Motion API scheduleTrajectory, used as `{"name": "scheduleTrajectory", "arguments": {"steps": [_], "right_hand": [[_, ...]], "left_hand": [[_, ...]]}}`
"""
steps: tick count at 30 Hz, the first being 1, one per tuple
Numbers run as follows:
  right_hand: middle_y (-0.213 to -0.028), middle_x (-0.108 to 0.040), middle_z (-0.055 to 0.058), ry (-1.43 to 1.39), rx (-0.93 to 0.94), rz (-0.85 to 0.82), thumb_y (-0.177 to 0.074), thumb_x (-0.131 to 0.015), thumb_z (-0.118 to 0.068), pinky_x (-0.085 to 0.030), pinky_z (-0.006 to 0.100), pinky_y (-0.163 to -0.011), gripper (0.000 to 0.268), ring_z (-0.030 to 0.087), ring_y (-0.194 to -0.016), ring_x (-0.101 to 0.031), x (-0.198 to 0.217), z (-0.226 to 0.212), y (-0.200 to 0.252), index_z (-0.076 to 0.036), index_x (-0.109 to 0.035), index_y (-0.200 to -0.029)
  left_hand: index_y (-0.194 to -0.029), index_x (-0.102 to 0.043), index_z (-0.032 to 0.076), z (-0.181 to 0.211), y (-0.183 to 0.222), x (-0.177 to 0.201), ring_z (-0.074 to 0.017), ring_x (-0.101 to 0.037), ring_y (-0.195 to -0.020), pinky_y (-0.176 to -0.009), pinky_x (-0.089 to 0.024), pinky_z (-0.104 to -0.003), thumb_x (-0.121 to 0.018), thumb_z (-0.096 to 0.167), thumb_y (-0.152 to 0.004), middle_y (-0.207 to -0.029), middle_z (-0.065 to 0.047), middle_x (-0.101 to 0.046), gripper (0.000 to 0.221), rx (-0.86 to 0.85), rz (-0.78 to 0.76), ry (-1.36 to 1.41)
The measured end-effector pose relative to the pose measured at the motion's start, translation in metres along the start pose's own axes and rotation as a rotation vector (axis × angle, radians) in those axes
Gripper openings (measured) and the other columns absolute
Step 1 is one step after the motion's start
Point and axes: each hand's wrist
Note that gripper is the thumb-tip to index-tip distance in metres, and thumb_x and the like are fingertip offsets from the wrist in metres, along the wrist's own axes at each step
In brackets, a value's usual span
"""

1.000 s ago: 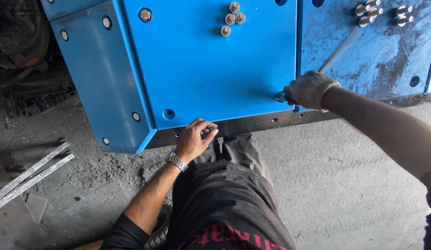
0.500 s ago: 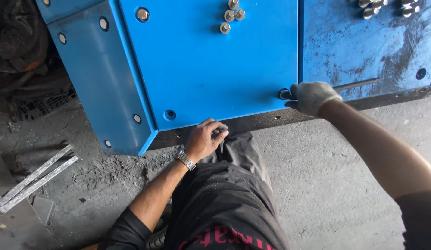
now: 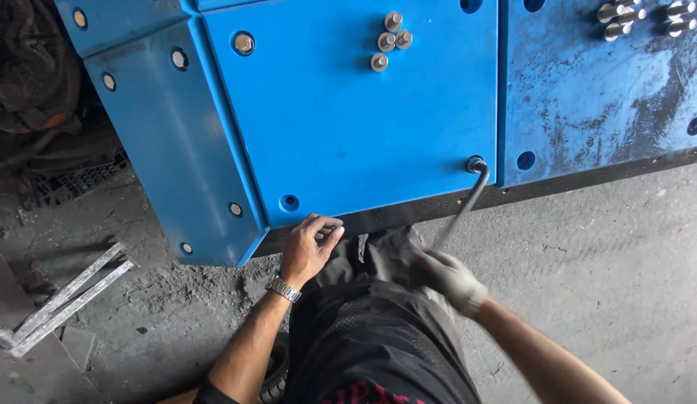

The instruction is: Manually assembling large blue industrial mold blocks by placing and screwing in metallic fastening bolts.

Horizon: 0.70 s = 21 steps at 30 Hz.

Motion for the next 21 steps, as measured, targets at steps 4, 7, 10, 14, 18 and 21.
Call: {"name": "scheduleTrajectory", "arguments": {"steps": [4,7,10,14,18,21], "right_hand": [[-0.150,-0.053,0.024,-0.448,0.506,-0.435,-0.098,-0.055,-0.052,-0.038,0.048,-0.118,0.072,0.034,-0.138,-0.054,-0.071,-0.088,-0.059,0.003,-0.052,-0.143],[-0.158,-0.046,0.018,-0.345,0.703,-0.473,-0.102,-0.047,-0.064,-0.027,0.049,-0.126,0.079,0.032,-0.150,-0.039,-0.065,-0.145,-0.070,0.003,-0.049,-0.145],[-0.162,-0.043,0.017,-0.310,0.728,-0.451,-0.101,-0.045,-0.064,-0.026,0.050,-0.125,0.080,0.033,-0.153,-0.035,-0.067,-0.185,-0.077,0.001,-0.046,-0.148],[-0.155,-0.048,0.012,-0.771,0.850,-0.478,-0.106,-0.047,-0.056,-0.032,0.048,-0.117,0.061,0.031,-0.137,-0.045,-0.019,-0.237,-0.124,-0.009,-0.051,-0.146],[-0.120,-0.075,0.012,-0.920,1.020,-0.079,-0.092,-0.048,-0.051,-0.040,0.046,-0.108,0.054,0.026,-0.111,-0.067,0.066,-0.310,-0.105,-0.008,-0.074,-0.112],[-0.126,-0.063,0.012,0.954,1.445,0.601,-0.117,-0.022,-0.039,-0.039,0.041,-0.113,0.049,0.030,-0.119,-0.057,0.183,-0.292,-0.144,-0.012,-0.062,-0.119]], "left_hand": [[-0.100,-0.076,0.011,0.013,-0.012,0.006,-0.0145,-0.075,-0.084,-0.071,-0.062,-0.029,-0.074,0.028,-0.093,-0.098,-0.004,-0.075,0.019,0.001,0.010,-0.006],[-0.099,-0.077,0.011,0.024,-0.022,0.011,-0.0151,-0.075,-0.083,-0.069,-0.060,-0.030,-0.074,0.029,-0.093,-0.099,-0.005,-0.075,0.020,-0.026,0.035,-0.040],[-0.100,-0.077,0.011,0.016,-0.029,0.009,-0.0148,-0.075,-0.083,-0.068,-0.061,-0.029,-0.073,0.030,-0.094,-0.101,-0.005,-0.076,0.020,-0.045,0.081,-0.043],[-0.102,-0.076,0.013,0.014,-0.035,-0.005,-0.0165,-0.074,-0.090,-0.074,-0.062,-0.033,-0.073,0.031,-0.095,-0.102,-0.004,-0.074,0.019,-0.080,0.061,-0.049],[-0.103,-0.075,0.014,0.016,-0.032,-0.008,-0.0246,-0.066,-0.100,-0.085,-0.056,-0.042,-0.080,0.033,-0.088,-0.106,-0.006,-0.070,0.025,-0.194,0.095,-0.384],[-0.106,-0.072,0.014,-0.002,-0.027,-0.002,-0.0289,-0.060,-0.104,-0.086,-0.052,-0.043,-0.084,0.036,-0.077,-0.113,-0.010,-0.064,0.039,-0.216,0.150,-0.578]]}}
Point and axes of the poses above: each hand's wrist, its own y-axis away from the middle knuckle, its own x-axis out of the back of the hand, z = x × y
